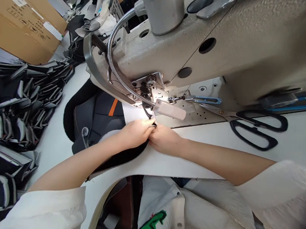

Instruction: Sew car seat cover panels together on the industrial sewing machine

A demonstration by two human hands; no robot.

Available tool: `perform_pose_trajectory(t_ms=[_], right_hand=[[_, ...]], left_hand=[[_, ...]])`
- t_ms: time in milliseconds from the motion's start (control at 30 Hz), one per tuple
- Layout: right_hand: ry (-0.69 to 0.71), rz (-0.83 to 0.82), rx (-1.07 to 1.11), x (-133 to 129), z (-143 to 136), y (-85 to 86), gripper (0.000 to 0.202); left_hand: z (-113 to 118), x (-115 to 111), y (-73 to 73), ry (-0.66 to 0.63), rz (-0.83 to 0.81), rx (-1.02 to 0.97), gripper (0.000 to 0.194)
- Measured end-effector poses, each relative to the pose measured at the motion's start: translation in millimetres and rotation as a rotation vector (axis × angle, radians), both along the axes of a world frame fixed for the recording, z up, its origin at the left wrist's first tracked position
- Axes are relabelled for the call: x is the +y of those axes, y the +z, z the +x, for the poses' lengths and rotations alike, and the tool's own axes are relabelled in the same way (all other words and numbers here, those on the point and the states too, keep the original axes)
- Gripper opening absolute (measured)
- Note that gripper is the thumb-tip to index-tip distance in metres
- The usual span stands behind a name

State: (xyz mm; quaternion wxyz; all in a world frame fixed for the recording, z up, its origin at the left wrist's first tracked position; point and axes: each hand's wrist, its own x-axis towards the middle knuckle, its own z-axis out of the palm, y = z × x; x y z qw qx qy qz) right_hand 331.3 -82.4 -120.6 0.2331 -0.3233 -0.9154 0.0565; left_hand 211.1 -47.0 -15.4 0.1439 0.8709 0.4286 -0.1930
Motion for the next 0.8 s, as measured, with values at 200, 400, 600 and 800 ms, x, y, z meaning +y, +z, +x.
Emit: perform_pose_trajectory(t_ms=[200,400,600,800], right_hand=[[-0.111,0.217,-0.168,-25,-14,4.6,0.032],[0.007,0.277,-0.196,-24,-11,16.6,0.029],[0.007,0.195,-0.093,-28,-5,9.7,0.029],[0.001,0.108,-0.008,-28,-10,5.4,0.034]], left_hand=[[-5,1,-7.1,0.017,0.030,0.166,0.061],[-10,-3,-8.6,-0.253,0.271,0.382,0.052],[-5,0,-19.1,-0.198,0.219,0.225,0.044],[-6,4,-28.4,-0.072,0.199,0.077,0.044]])
